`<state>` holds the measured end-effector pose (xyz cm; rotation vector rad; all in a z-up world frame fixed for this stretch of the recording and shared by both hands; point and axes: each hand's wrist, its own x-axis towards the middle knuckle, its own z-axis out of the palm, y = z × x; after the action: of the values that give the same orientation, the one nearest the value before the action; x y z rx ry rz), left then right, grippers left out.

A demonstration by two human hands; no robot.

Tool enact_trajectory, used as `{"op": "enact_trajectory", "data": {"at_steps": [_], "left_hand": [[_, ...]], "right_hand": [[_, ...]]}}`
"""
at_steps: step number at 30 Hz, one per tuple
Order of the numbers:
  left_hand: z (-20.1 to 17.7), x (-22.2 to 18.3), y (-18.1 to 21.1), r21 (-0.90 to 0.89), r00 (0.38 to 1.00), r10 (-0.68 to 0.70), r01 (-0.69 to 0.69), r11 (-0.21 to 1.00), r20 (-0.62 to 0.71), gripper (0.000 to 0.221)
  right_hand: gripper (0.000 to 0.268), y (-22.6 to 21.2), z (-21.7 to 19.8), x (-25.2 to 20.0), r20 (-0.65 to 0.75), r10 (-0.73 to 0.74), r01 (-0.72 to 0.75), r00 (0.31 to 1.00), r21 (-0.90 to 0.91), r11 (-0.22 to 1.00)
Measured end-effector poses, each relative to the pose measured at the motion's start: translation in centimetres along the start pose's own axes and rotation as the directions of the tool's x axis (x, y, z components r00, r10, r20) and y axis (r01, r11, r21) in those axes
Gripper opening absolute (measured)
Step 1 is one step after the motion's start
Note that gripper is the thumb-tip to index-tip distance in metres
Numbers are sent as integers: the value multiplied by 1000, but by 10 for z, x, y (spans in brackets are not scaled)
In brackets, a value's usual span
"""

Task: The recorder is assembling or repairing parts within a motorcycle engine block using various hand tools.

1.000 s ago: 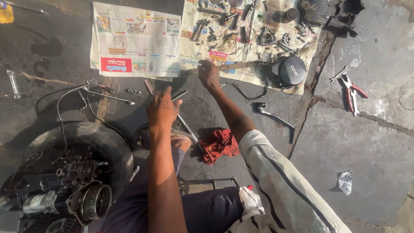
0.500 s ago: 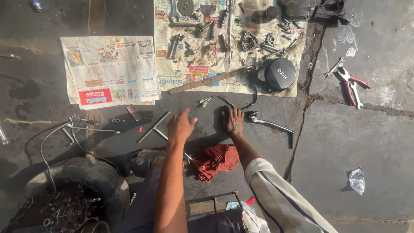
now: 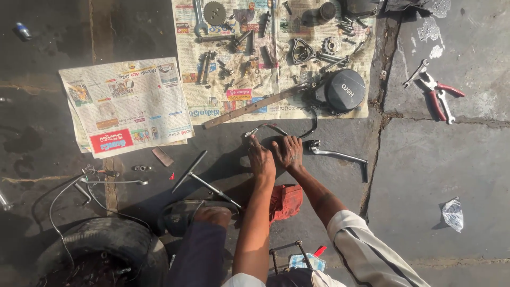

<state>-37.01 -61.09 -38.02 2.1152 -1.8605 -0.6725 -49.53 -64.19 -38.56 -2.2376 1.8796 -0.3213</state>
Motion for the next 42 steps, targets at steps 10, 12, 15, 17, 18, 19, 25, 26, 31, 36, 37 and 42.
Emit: {"op": "enact_trajectory", "data": {"at_steps": [10,12,15,17,18,19,25,26,31,36,37,42], "left_hand": [[-11,9,12,112,1000,-2,-1,994,25,22],[-1,9,7,97,1000,-14,13,995,15,23],[5,-2,7,93,999,-37,36,995,14,24],[6,-1,7,113,999,-36,37,993,-7,25],[7,4,7,136,999,-34,34,990,-3,24],[8,5,7,159,999,-37,35,987,9,23],[6,10,7,103,989,-74,61,993,125,18],[4,5,7,99,988,-79,66,993,135,18],[-4,9,12,77,981,-84,71,994,176,18],[1,2,9,90,983,-82,68,994,162,21],[-2,8,11,97,983,-90,74,992,163,18],[-10,13,15,35,969,-105,100,994,223,7]], "right_hand": [[26,-15,-1,286,-357,38,-38,933,7,999],[24,7,21,317,-88,170,-167,982,41,985],[26,49,58,349,254,280,-287,926,-11,958],[28,65,73,375,290,266,-266,919,-40,963],[25,67,76,391,151,241,-250,959,46,967],[21,68,80,403,16,223,-223,975,130,966],[48,44,66,427,233,307,-302,923,-57,951],[48,52,74,423,243,310,-304,919,-64,951],[33,43,77,393,16,154,-155,988,169,973],[39,-2,66,359,161,172,-207,972,230,951],[41,-2,70,365,211,185,-226,960,194,955],[52,2,70,381,259,76,-101,963,84,991]]}}
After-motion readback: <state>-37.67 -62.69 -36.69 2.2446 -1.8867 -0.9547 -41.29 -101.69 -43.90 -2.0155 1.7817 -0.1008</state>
